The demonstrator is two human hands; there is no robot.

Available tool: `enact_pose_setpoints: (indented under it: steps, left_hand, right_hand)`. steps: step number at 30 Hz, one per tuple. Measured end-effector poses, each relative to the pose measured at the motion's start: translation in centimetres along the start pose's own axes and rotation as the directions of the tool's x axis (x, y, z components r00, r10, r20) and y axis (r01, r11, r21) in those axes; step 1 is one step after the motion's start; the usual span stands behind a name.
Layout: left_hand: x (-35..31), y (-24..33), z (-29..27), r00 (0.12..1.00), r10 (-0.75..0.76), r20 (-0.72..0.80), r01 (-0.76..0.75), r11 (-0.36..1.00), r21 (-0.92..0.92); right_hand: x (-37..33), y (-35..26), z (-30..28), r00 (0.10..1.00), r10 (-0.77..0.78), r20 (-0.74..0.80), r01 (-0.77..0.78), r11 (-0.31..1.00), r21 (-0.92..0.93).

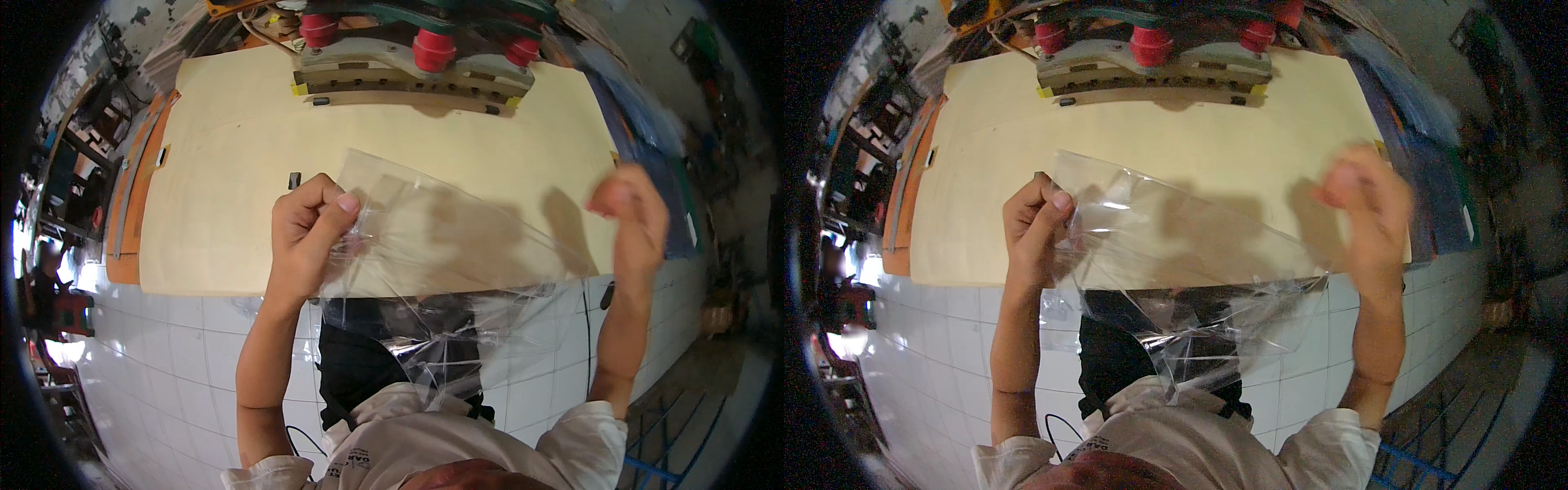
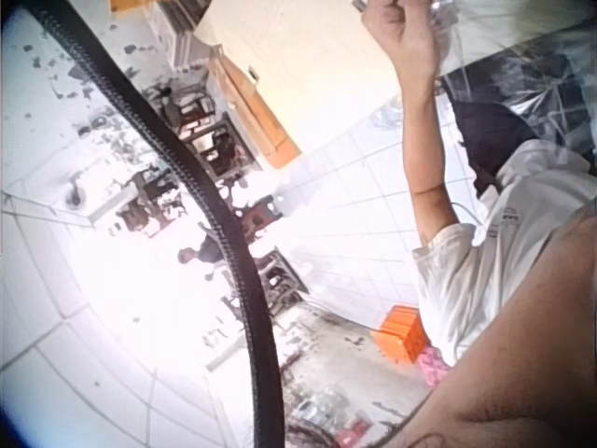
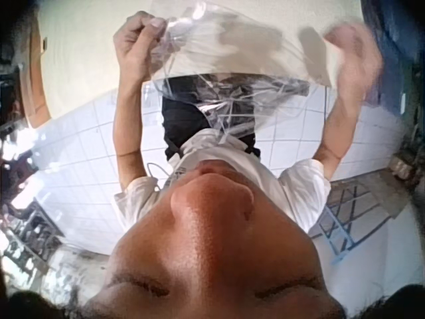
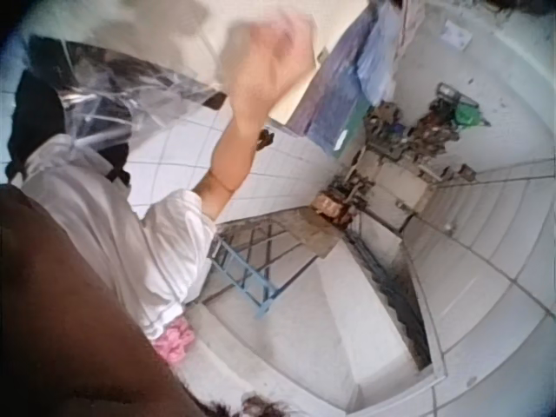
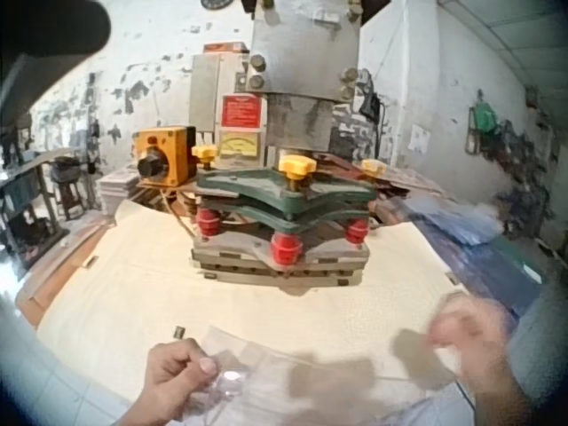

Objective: The person opens and stretches a transparent plastic bag by hand, folds its corners, and flattens it along the work surface.

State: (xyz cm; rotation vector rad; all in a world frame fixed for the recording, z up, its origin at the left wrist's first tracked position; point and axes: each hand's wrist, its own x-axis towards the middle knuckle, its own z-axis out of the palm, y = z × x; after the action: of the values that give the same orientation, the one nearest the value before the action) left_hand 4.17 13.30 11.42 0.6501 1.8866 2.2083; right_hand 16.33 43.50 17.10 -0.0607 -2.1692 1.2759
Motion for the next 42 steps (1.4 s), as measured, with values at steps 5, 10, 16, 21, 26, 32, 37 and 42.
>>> enact_pose_setpoints:
  steps: [5,10,16,21,26,32,37,42]
  left_hand:
    - [0.9,0.5,1.4,0.995,-0.015,0.102,0.018,1.000,-0.026]
    - [0.8,1.5,2.0,0.984,-0.009,0.176,0.002,0.999,0.044]
    - [-1.0,0.7,-0.5,0.993,0.114,-0.040,-0.113,0.993,0.032]
    - [-3.8,0.1,-2.3,0.973,0.100,-0.207,-0.097,0.995,0.028]
    - [-6.0,-0.3,-2.8,0.964,0.028,-0.263,-0.035,0.999,-0.018]
    - [-6.7,0.2,-2.5,0.966,0.007,-0.259,-0.021,0.998,-0.054]
    - [-6.6,0.0,-2.8,0.956,0.054,-0.288,-0.064,0.998,-0.023]
    - [-5.6,0.6,-3.2,0.944,0.075,-0.321,-0.137,0.975,-0.176]
  right_hand:
    - [-10.6,5.9,-8.7,0.676,0.039,-0.736,0.162,0.966,0.201]
    - [-22.3,22.8,-2.7,0.246,0.331,-0.911,-0.266,0.927,0.265]
    - [-14.9,20.2,10.3,0.436,0.379,-0.816,-0.219,0.924,0.312]
    - [-11.2,19.8,13.2,0.604,0.402,-0.688,-0.178,0.910,0.375]
    - [-13.4,18.7,12.5,0.750,0.392,-0.532,-0.149,0.885,0.442]
    - [-15.1,18.0,10.3,0.883,0.337,-0.328,-0.132,0.847,0.515]
    - [-14.6,17.8,9.5,0.955,0.262,-0.141,-0.136,0.805,0.577]
    - [-12.7,17.4,10.4,0.986,0.163,0.037,-0.150,0.763,0.629]
